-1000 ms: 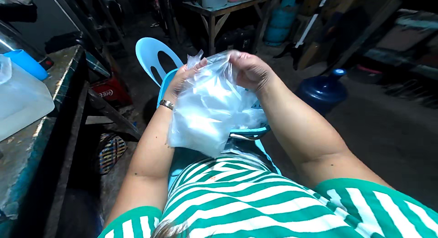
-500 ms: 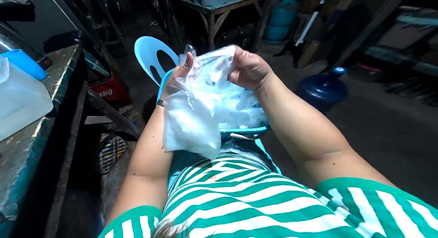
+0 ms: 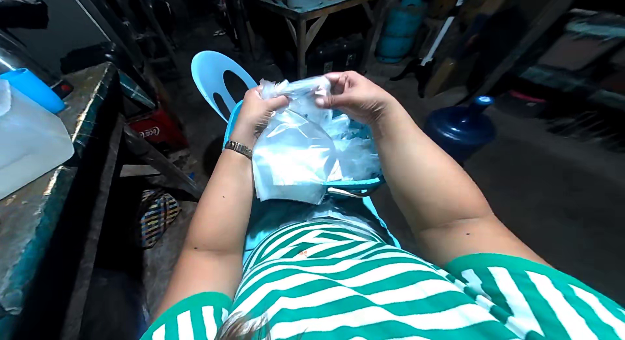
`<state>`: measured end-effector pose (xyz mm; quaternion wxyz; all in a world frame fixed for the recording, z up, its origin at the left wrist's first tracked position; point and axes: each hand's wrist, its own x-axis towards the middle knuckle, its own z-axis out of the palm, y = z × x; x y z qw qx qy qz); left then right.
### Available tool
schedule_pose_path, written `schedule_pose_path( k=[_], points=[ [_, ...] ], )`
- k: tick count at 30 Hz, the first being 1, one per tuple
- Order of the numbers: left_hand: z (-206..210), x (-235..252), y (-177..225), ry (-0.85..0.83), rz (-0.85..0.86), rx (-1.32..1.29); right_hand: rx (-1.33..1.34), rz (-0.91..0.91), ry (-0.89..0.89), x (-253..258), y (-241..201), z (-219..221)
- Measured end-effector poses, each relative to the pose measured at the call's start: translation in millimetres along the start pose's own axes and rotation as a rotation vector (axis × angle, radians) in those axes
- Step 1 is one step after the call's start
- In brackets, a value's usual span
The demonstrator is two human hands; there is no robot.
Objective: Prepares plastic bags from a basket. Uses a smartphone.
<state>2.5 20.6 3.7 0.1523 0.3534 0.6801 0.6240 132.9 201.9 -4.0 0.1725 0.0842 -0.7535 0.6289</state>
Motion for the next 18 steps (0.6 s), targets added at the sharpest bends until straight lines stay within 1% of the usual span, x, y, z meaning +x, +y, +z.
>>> schedule_pose_path(
  k=[2, 4, 5, 7, 9, 11, 12, 13, 15, 16, 18],
  points=[
    [0, 0, 0, -0.042, -0.005, 0.012, -0.007, 0.008, 0.245, 4, 0, 0],
    [-2, 1, -1, -0.084, 0.021, -0.016, 0.03, 0.02, 0.433, 8, -1, -2],
    [-3, 2, -3, -0.107, 0.051, -0.057, 0.02, 0.018, 0.488, 9, 0, -4],
    [-8, 7, -8, -0.19, 0.134, -0.173, -0.117, 0.04, 0.498, 11, 5, -5],
    [-15, 11, -11, -0.333, 0.211, -0.273, -0.288, 0.181, 0.39, 14, 11, -1],
    [-21, 14, -11, -0.462, 0.268, -0.284, -0.456, 0.361, 0.21, 17, 17, 10],
    [-22, 15, -12, -0.497, 0.274, -0.282, -0.545, 0.441, 0.095, 17, 20, 16],
    [-21, 15, -12, -0.503, 0.257, -0.272, -0.629, 0.504, -0.032, 18, 24, 22],
    [-15, 11, -11, -0.44, 0.165, -0.267, -0.76, 0.593, -0.254, 17, 30, 31],
    [-11, 7, -9, -0.403, 0.114, -0.269, -0.774, 0.607, -0.291, 15, 32, 34],
    [-6, 1, -4, -0.354, 0.028, -0.279, -0.797, 0.532, -0.228, 13, 40, 31]
  ],
)
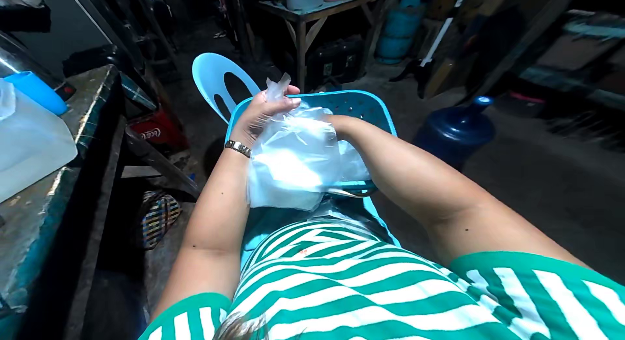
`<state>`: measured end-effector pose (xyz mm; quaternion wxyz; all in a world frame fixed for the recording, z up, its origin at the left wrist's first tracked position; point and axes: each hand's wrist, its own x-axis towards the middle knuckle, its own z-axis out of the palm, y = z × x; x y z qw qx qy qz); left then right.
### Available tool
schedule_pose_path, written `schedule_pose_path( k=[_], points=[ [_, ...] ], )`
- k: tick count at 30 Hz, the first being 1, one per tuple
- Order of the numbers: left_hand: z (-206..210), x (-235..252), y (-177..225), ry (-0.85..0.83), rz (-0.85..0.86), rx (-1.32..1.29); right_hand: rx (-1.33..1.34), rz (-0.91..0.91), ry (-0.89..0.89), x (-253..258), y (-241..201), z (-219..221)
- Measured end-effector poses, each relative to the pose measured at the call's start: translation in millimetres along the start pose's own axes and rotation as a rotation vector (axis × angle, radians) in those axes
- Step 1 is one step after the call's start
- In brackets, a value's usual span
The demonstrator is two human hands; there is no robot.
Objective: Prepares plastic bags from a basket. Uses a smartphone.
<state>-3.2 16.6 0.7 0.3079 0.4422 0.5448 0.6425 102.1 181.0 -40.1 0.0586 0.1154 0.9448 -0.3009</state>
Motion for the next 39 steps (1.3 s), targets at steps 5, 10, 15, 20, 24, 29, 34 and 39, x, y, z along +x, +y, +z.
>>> schedule_pose_path(
  k=[5, 10, 15, 20, 24, 29, 34, 39],
  points=[
    [-1, 1, -2, -0.031, -0.004, 0.031, -0.004, -0.187, 0.302, -11, -4, -32],
    [-2, 5, -4, -0.053, 0.023, 0.089, 0.569, -0.291, 0.503, -18, -4, -33],
    [-5, 6, -8, -0.079, 0.113, 0.111, 0.676, -0.333, 0.423, -21, -15, -26],
    [3, 2, -3, -0.004, 0.089, 0.068, 0.655, -0.397, 0.535, -21, -18, -23],
    [8, 5, -3, 0.172, 0.079, 0.031, 0.69, -0.417, 0.568, -24, -18, -23],
    [11, 4, -1, 0.298, 0.072, 0.023, 0.705, -0.425, 0.632, -20, -17, -22],
    [10, 4, -1, 0.344, 0.136, 0.094, 0.708, -0.387, 0.695, -21, -17, -23],
    [14, 0, 4, 0.343, 0.06, 0.096, 0.783, -0.341, 0.701, -20, -18, -24]
  ],
)
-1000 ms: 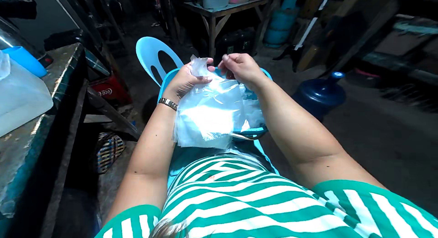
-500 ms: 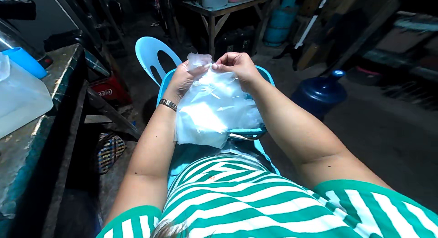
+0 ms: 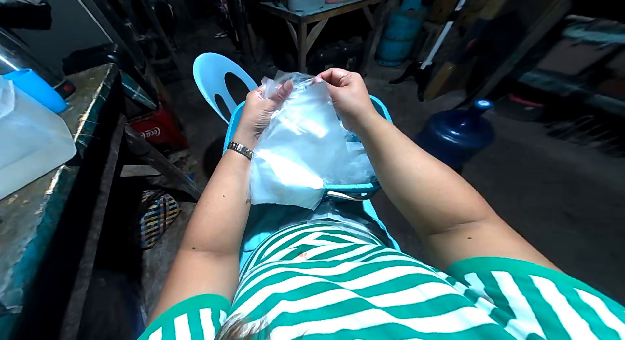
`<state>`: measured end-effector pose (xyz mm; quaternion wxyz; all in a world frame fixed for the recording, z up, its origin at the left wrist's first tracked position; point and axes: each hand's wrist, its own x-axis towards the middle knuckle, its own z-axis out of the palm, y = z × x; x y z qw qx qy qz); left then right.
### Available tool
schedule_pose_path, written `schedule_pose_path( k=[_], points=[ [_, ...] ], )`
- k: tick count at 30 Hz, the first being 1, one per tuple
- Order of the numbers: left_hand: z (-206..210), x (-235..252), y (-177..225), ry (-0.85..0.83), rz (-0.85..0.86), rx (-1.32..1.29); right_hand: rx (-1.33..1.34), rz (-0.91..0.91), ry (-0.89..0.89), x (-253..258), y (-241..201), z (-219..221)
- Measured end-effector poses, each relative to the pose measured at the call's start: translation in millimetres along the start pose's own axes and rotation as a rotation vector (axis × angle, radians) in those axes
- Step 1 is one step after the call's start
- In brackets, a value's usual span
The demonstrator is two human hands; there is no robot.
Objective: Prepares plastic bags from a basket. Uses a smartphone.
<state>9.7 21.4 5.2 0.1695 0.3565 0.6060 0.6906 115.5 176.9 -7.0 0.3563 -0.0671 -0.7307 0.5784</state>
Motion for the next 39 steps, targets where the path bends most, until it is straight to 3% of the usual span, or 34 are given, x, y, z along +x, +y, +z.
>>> schedule_pose_path(
  k=[4, 6, 9, 12, 15, 17, 19, 21, 24, 26, 28, 30, 32, 35, 39],
  points=[
    [-5, 0, -5, -0.119, 0.088, -0.124, 0.035, 0.026, 0.006, 1, 0, 1],
    [-6, -1, -6, -0.195, 0.112, -0.094, 0.193, 0.081, 0.003, 0, -2, 2],
    [-9, -6, -2, -0.409, 0.024, -0.096, 0.543, 0.185, -0.027, 0, -6, 1],
    [-13, -4, -5, -0.577, -0.001, -0.108, 0.567, 0.273, -0.095, -2, -9, 1],
    [-14, -7, -5, -0.441, 0.031, -0.214, 0.392, 0.326, -0.316, -5, -12, -3],
    [-12, -9, 0, -0.31, -0.025, -0.312, 0.385, 0.196, -0.588, -8, -6, -12],
    [-14, -6, -3, -0.323, -0.041, -0.375, 0.483, 0.066, -0.702, -6, 2, -17],
    [-17, -8, -3, -0.347, -0.023, -0.387, 0.588, 0.004, -0.621, -6, 7, -19],
    [-18, -11, -3, -0.443, -0.012, -0.283, 0.786, 0.065, -0.442, -4, 1, -19],
    [-21, -7, -5, -0.564, 0.017, -0.198, 0.747, 0.149, -0.402, -4, -3, -15],
    [-21, -7, -6, -0.542, 0.025, -0.249, 0.556, 0.241, -0.382, -5, -7, -11],
    [-18, -10, -5, -0.427, 0.016, -0.361, 0.383, 0.253, -0.47, -9, -8, -11],
    [-12, -12, 0, -0.312, -0.05, -0.431, 0.369, 0.159, -0.678, -10, -1, -15],
    [-12, -11, 2, -0.327, -0.079, -0.447, 0.434, -0.047, -0.958, -6, 7, -18],
    [-24, -10, -7, -0.452, 0.1, -0.333, 0.654, -0.213, -0.898, -5, 14, -25]
  ],
)
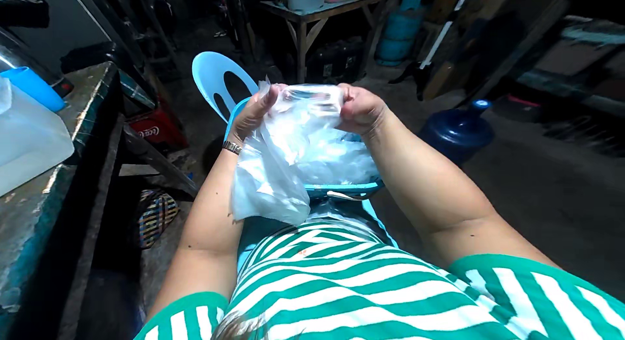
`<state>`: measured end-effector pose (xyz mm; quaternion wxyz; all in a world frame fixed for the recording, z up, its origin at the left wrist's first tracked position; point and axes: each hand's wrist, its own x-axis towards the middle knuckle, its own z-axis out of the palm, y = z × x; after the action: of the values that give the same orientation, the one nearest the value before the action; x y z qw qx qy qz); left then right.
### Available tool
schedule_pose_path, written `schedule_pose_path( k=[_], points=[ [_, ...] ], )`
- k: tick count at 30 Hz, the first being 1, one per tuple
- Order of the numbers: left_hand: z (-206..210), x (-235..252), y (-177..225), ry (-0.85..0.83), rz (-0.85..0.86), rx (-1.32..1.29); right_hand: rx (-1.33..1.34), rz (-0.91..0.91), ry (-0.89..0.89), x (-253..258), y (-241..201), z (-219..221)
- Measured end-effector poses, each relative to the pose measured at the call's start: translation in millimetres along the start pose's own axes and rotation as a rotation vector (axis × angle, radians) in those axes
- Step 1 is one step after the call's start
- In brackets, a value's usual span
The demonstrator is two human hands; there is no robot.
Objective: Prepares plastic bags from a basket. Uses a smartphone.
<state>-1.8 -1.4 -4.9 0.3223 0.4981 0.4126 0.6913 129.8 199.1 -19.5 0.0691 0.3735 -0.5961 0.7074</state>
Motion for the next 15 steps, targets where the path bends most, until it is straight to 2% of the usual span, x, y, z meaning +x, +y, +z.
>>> schedule_pose_path(
  k=[2, 3, 4, 7, 9, 12, 15],
  points=[
    [-10, 6, -4, -0.054, 0.055, 0.091, 0.083, -0.044, 0.114, 0, -4, 0],
    [-10, 9, -5, -0.018, 0.061, 0.143, 0.08, -0.037, 0.192, 1, -6, 3],
    [-5, 12, -4, 0.076, 0.058, 0.203, 0.064, -0.016, 0.242, 3, -7, 4],
    [9, 21, -9, 0.422, 0.042, 0.387, -0.038, 0.054, 0.226, 6, -7, 2],
    [7, 24, -11, 0.532, 0.01, 0.456, -0.237, 0.121, 0.409, 11, -8, 10],
    [2, 23, -8, 0.578, -0.043, 0.511, -0.606, 0.171, 0.718, 16, -8, 9],
    [3, 22, -8, 0.576, -0.032, 0.506, -0.683, 0.059, 0.897, 14, -7, -5]
  ],
)
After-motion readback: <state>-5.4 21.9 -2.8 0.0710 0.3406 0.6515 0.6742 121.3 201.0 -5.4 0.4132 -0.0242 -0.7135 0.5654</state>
